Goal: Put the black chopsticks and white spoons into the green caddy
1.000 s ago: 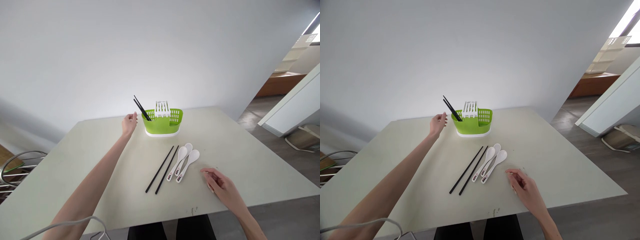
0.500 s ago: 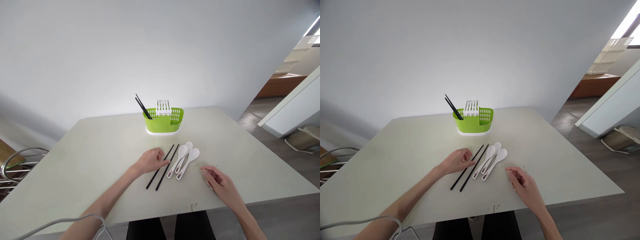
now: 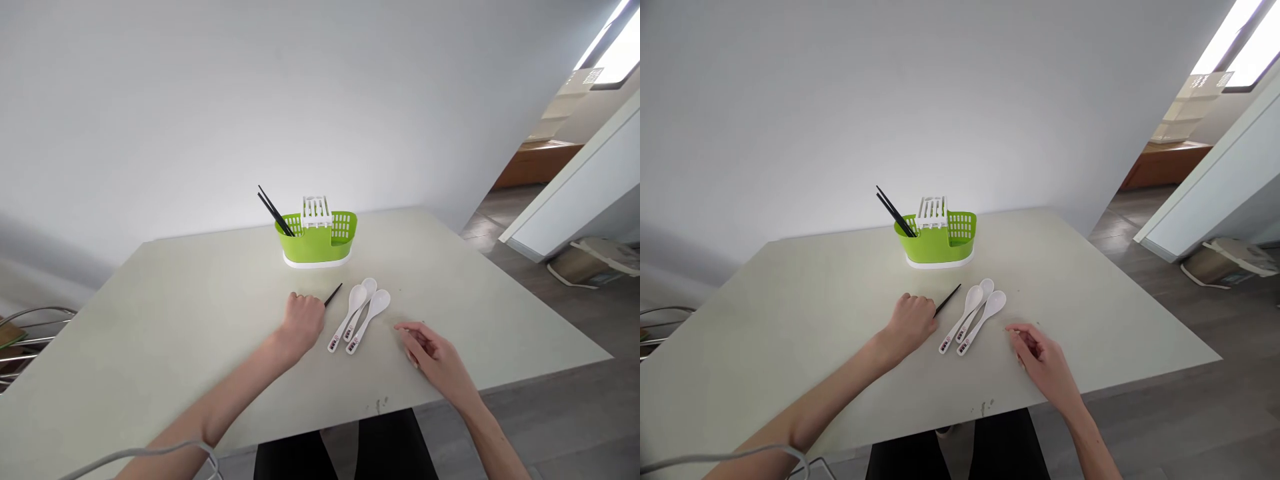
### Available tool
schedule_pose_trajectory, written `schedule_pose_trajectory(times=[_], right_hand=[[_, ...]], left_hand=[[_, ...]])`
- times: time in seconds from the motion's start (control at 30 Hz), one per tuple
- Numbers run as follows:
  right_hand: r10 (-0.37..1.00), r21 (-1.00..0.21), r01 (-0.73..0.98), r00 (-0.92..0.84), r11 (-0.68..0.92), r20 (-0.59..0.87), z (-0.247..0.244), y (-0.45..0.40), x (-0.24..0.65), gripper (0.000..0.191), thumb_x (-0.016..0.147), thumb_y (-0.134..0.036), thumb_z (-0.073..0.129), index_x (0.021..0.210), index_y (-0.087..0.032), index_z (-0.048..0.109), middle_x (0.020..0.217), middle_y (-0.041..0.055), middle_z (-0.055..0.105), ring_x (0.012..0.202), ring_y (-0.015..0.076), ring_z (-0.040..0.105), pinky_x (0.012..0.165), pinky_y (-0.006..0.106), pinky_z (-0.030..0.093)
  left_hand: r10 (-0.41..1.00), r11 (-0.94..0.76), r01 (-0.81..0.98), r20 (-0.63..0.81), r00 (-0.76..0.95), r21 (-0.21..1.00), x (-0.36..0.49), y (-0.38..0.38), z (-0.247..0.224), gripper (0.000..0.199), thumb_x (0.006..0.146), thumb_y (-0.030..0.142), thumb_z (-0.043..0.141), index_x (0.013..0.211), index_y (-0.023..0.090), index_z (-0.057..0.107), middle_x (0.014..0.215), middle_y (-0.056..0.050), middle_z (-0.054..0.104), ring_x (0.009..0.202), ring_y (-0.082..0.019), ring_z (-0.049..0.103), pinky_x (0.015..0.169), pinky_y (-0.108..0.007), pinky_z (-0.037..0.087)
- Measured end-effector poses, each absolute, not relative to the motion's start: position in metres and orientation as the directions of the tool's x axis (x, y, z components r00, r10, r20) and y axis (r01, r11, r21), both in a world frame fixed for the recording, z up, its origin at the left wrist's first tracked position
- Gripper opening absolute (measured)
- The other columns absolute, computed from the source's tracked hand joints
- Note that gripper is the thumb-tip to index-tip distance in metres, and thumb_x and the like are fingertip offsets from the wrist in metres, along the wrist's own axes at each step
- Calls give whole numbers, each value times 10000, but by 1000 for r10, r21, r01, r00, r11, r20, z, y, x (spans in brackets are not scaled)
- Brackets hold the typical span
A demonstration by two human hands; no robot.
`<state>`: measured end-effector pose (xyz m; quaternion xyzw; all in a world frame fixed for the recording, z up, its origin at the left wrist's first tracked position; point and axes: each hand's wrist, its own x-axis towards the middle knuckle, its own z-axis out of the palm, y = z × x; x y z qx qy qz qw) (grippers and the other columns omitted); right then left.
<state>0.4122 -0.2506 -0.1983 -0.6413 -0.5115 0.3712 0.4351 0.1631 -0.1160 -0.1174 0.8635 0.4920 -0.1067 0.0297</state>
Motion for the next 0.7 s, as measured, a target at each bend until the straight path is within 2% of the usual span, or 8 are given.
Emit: schedule_pose_trajectory(times=[0.13, 0.27, 0.33, 0.4, 0.47, 0.53, 0.6, 0.7], right_hand=[[981, -936, 334, 189, -106, -44, -199, -251, 413, 521, 1001, -653, 530, 1185, -199, 708, 652, -29, 502, 591, 153, 484, 552, 270, 409], [983, -933, 348, 179, -93, -31, -200, -251, 413, 521, 998, -662, 530, 1164, -206, 719, 650, -21, 530, 593, 158, 510, 559, 274, 427], [982, -936, 341, 185, -85, -22, -201, -251, 414, 513, 993, -659, 541, 1146, -205, 724, 657, -17, 533, 596, 156, 508, 557, 271, 427], [982, -937, 339, 190, -84, -19, -202, -251, 414, 502, 991, -651, 547, 1136, -205, 724, 664, -15, 530, 600, 156, 498, 559, 271, 421], [982, -935, 344, 189, -86, -21, -203, -250, 414, 485, 990, -641, 549, 1129, -210, 723, 663, -14, 528, 606, 160, 491, 570, 275, 417], [982, -936, 342, 189, -89, -24, -202, -249, 412, 469, 992, -630, 550, 1124, -214, 721, 663, -14, 529, 614, 164, 491, 579, 279, 413], [980, -941, 325, 195, -90, -27, -201, -248, 408, 457, 997, -618, 550, 1124, -212, 718, 666, -16, 522, 616, 163, 490, 580, 277, 408], [982, -956, 285, 186, -74, -21, -198, -248, 393, 447, 1005, -601, 547, 1130, -204, 713, 664, -25, 493, 603, 155, 473, 563, 268, 393]], left_hand=[[850, -500, 860, -243, 467, -99, 164, -115, -116, 209, 728, 20, 646, 750, 206, 739, 766, -159, 732, 870, -326, 739, 800, -404, 469], [881, -444, 896, -178, 438, 5, 149, -114, -108, 193, 804, 128, 611, 687, 221, 734, 744, -155, 724, 842, -330, 733, 757, -404, 475], [895, -411, 900, -125, 429, 147, 135, -114, -98, 219, 844, 206, 599, 679, 235, 741, 745, -130, 740, 809, -315, 733, 752, -407, 493], [886, -398, 836, -80, 457, 377, 121, -115, -85, 206, 867, 319, 632, 725, 267, 772, 787, -86, 775, 790, -284, 738, 760, -398, 528], [866, -374, 694, -34, 498, 616, 109, -116, -73, 178, 848, 442, 705, 787, 304, 800, 853, -44, 804, 809, -261, 747, 784, -382, 567], [856, -295, 516, -19, 517, 804, 102, -118, -68, 210, 820, 513, 761, 817, 309, 809, 886, -37, 812, 848, -260, 756, 829, -381, 593], [868, -162, 319, -18, 496, 934, 100, -118, -73, 262, 815, 540, 784, 817, 279, 801, 871, -53, 807, 851, -261, 762, 869, -400, 606], [923, 39, 49, -55, 382, 998, 105, -116, -97, 333, 771, 561, 829, 807, 234, 779, 860, -62, 792, 813, -243, 767, 901, -423, 619]])
